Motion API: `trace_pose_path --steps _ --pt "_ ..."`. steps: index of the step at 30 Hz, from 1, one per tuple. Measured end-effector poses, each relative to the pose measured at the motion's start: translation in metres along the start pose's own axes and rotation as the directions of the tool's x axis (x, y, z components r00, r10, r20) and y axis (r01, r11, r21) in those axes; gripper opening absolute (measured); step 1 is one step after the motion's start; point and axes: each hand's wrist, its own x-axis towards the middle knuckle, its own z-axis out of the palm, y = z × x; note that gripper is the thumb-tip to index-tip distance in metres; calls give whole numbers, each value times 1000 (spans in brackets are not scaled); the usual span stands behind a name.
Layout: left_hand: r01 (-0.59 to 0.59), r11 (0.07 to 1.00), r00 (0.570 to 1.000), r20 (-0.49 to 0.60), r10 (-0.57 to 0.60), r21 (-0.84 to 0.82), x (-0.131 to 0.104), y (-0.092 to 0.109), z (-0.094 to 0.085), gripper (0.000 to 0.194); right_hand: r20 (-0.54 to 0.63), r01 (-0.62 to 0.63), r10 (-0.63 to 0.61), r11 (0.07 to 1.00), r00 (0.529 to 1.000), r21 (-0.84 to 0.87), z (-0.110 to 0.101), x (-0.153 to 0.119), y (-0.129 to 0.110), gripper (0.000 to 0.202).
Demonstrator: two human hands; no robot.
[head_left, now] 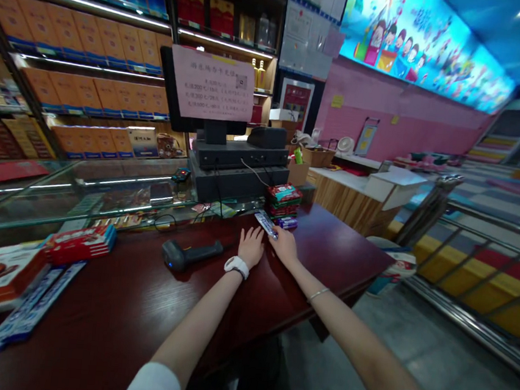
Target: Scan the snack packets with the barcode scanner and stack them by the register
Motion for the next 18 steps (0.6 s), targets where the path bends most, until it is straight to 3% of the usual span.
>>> trace_pose_path --steps 10,18 --pt "88 996 996 33 -88 -28 22 -7 19 52 -2 2 -2 999 1000 -44 26 19 -5 18" --pt "98 995 994 44 -97 -10 12 -14 25 47 32 78 -77 997 997 -29 15 11 7 26"
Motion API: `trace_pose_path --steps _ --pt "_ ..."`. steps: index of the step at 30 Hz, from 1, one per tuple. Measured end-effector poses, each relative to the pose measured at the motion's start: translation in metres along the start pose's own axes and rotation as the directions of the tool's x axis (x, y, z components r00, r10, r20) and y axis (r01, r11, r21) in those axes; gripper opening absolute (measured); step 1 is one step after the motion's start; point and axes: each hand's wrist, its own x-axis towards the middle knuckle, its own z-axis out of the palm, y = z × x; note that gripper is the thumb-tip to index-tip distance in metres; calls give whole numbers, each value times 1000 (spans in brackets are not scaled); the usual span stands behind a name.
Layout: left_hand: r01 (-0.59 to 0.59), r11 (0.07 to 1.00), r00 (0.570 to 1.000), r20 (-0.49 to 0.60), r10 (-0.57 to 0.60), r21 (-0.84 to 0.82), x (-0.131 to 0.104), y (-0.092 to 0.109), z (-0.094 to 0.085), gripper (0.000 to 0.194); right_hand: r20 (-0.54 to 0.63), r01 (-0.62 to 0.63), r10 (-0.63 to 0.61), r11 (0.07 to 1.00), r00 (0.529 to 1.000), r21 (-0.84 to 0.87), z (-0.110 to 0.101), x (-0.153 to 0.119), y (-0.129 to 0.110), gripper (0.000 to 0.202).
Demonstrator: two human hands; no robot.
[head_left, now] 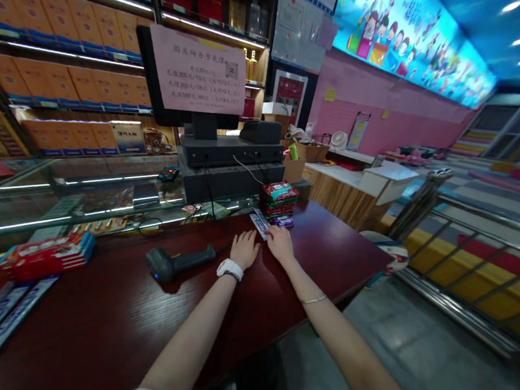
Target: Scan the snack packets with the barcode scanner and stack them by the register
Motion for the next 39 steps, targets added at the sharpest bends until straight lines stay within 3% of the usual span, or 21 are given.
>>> trace_pose_path --steps 4,9,15,31,35,39 --pt "-6 1000 1000 -3 6 22 -2 4 -3 42 76 56 -55 998 996 1 -9 -13 5 30" --pt "9 998 997 80 -14 60 -4 8 -11 44 204 76 -70 997 977 -25 -9 -26 0 42" --pt "31 997 993 112 -38 65 -4 10 -15 46 314 34 -9 997 949 -75 0 -17 -2 53" --pt "44 996 994 94 -52 83 -4 15 -15 45 234 27 -15 998 972 -49 9 -10 1 53" --pt "30 994 994 103 -42 109 -7 18 -26 46 202 52 -37 996 979 -66 6 -11 -1 51" --pt "-8 990 998 70 -2 138 -15 16 -47 49 162 100 -89 993 983 -64 2 -13 -4 51"
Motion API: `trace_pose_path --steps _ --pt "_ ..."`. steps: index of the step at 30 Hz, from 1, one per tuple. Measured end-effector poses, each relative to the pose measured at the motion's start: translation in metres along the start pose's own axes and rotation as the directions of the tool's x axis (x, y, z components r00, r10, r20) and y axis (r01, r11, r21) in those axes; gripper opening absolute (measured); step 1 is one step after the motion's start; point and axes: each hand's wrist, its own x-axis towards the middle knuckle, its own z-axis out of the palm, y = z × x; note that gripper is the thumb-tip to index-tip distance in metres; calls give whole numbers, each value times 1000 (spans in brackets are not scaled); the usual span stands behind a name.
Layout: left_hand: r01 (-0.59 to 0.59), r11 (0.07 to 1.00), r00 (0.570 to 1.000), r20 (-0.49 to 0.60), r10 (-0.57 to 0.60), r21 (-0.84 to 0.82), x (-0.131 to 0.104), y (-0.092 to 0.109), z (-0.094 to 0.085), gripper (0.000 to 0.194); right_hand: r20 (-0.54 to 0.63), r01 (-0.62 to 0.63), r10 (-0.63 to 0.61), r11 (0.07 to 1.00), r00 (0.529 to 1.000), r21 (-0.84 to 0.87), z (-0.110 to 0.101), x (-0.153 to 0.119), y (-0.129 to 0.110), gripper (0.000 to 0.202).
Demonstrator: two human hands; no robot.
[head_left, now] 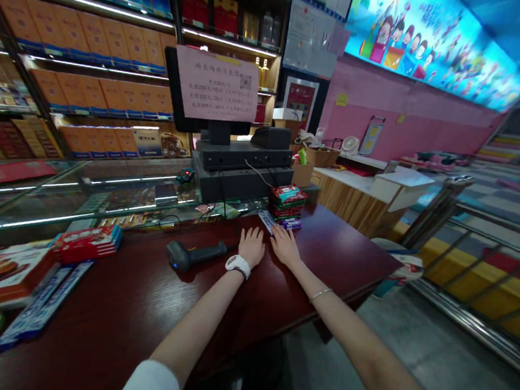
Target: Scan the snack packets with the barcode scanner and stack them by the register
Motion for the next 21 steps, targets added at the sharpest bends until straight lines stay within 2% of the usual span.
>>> trace_pose_path --steps 4,7,11,15,21 --pt "-36 999 996 -79 39 30 -17 -12 -25 50 -36 38 -37 999 999 22 -8 0 -12 50" --pt "-34 998 988 -146 40 47 -34 -26 -43 49 -68 120 -116 991 991 54 -17 3 -34 50" --pt "3 998 974 -227 11 62 -62 -53 -63 47 -93 249 -239 961 967 117 -32 3 -75 51" --pt "75 994 966 -255 -53 77 -92 -86 -81 47 -81 342 -333 923 940 179 -44 1 -122 53" --pt "207 973 936 -310 -169 96 -146 -135 -104 45 -93 469 -462 843 882 265 -52 -2 -189 56"
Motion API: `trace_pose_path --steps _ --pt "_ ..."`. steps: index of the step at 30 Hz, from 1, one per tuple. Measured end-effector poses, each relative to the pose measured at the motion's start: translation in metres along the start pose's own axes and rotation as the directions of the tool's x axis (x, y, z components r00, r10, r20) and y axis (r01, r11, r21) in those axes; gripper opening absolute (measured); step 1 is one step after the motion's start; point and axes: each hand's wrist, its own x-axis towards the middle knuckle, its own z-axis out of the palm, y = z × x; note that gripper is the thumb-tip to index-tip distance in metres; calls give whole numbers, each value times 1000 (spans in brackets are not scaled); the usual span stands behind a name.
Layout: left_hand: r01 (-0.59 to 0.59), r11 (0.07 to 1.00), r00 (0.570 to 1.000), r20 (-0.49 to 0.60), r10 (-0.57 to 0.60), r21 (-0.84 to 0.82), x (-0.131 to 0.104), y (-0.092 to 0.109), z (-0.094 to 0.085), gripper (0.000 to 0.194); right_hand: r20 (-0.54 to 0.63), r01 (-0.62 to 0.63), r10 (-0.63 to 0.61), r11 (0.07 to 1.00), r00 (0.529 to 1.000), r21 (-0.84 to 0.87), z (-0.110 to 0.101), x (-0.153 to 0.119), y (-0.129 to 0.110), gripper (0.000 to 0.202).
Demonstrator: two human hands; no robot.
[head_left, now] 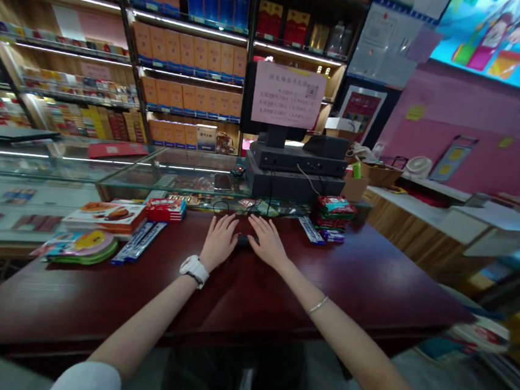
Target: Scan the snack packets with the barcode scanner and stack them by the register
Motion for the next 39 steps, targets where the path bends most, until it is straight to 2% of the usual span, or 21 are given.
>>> trace_pose_path --steps 5,11,15,19,23,29,34,39 --pt "131 987 991 -17 -130 93 -40 -45 -19 45 18 134 -136 988 991 83 19 22 -47 55" --pt "278 942 960 -39 -276 190 -84 -87 -37 46 50 254 -266 952 963 170 48 45 -102 57" --pt "367 899 930 -82 -358 241 -101 -113 -45 46 67 319 -340 923 938 215 69 60 -133 57" --pt "484 831 875 -128 -467 274 -112 -136 -51 46 76 354 -382 902 921 247 90 73 -158 57" --pt "548 789 835 -131 -534 280 -119 -145 -52 47 144 344 -387 904 911 253 113 88 -178 57" --pt "613 747 787 -115 -606 256 -123 -146 -50 49 215 335 -388 910 896 244 147 108 -199 57" --pt "650 720 755 -103 -647 243 -124 -149 -44 48 231 311 -371 915 900 257 169 125 -199 62" --pt "654 718 750 -84 -656 237 -128 -154 -39 45 238 312 -375 912 896 265 185 136 -191 61"
